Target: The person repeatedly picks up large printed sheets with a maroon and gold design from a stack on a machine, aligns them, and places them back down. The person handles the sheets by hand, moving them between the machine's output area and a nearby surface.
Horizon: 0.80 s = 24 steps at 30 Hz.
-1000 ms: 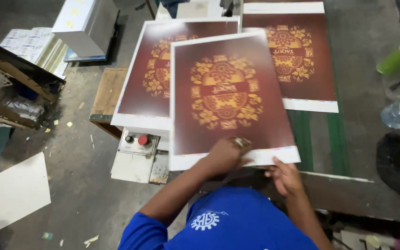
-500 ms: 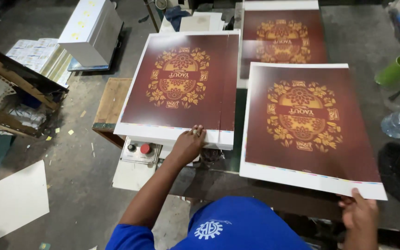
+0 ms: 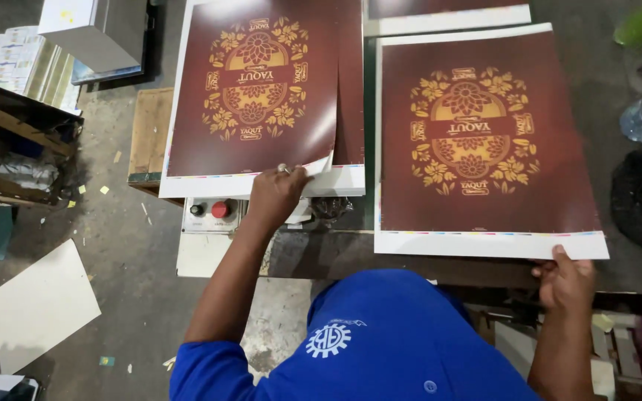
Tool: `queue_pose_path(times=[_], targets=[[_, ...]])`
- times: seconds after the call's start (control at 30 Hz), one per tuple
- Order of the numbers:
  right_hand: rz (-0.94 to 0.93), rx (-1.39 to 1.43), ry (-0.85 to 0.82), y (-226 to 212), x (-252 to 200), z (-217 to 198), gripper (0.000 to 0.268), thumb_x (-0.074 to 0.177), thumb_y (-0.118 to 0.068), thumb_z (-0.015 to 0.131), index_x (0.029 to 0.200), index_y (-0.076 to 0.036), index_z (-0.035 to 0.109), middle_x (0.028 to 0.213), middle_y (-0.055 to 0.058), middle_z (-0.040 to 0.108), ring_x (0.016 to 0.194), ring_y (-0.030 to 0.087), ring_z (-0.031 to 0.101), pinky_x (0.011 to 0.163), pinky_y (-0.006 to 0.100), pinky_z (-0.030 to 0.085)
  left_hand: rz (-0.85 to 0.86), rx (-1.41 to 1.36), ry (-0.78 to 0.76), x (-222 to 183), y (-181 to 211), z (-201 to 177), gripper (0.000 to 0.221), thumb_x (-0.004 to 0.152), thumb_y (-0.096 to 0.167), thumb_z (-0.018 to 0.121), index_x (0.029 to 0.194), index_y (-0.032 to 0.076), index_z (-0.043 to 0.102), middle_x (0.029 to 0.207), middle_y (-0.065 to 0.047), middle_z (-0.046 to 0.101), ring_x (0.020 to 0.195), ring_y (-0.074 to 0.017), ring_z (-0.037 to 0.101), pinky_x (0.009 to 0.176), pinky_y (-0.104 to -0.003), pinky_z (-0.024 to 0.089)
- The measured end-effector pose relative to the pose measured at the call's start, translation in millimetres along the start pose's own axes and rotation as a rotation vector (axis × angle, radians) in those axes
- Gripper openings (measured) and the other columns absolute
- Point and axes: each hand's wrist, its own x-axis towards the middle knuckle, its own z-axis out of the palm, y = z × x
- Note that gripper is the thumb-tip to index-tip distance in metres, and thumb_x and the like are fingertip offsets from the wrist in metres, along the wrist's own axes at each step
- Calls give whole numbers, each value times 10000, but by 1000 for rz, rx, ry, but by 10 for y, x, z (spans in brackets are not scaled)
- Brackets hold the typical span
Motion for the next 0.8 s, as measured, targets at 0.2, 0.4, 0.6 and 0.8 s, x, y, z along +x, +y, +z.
queue_pose_path(times=[0.2, 0.4, 0.6, 0.8], targets=[[24, -87, -32, -91, 112, 459, 311, 1102, -112, 597, 1408, -103, 540, 1128, 51, 690, 823, 166, 657, 577, 333, 507, -1, -2, -12, -179, 91, 75, 143, 943, 140, 672, 1036, 32, 666, 831, -155, 721, 687, -315, 706, 589, -428, 553], [-82, -59, -181, -170, 850, 1038, 326, 1129, -144, 556, 1432, -39, 498, 1107, 92, 690, 831, 204, 678, 599, 336, 502, -73, -31, -27, -144, 131, 78, 130, 930, 123, 678, 1029, 40, 673, 842, -150, 731, 696, -329, 711, 562, -441, 545], [74, -99, -171, -451, 1090, 1431, 362, 1177, -271, 515, 1427, -8, 505, 1090, 126, 710, 897, 216, 737, 660, 340, 559, -167, -6, 56, -180, 43, -5, 154, 940, 115, 682, 1085, 68, 712, 742, -145, 687, 654, -338, 683, 564, -463, 521], [123, -365, -64, -436, 34, 1940, 479, 1041, -206, 606, 1491, -89, 490, 1125, 166, 744, 915, 232, 725, 666, 334, 548, -82, -117, 321, -229, 314, -87, 230, 939, 81, 688, 1163, 37, 719, 765, -143, 681, 582, -285, 645, 555, -439, 505]])
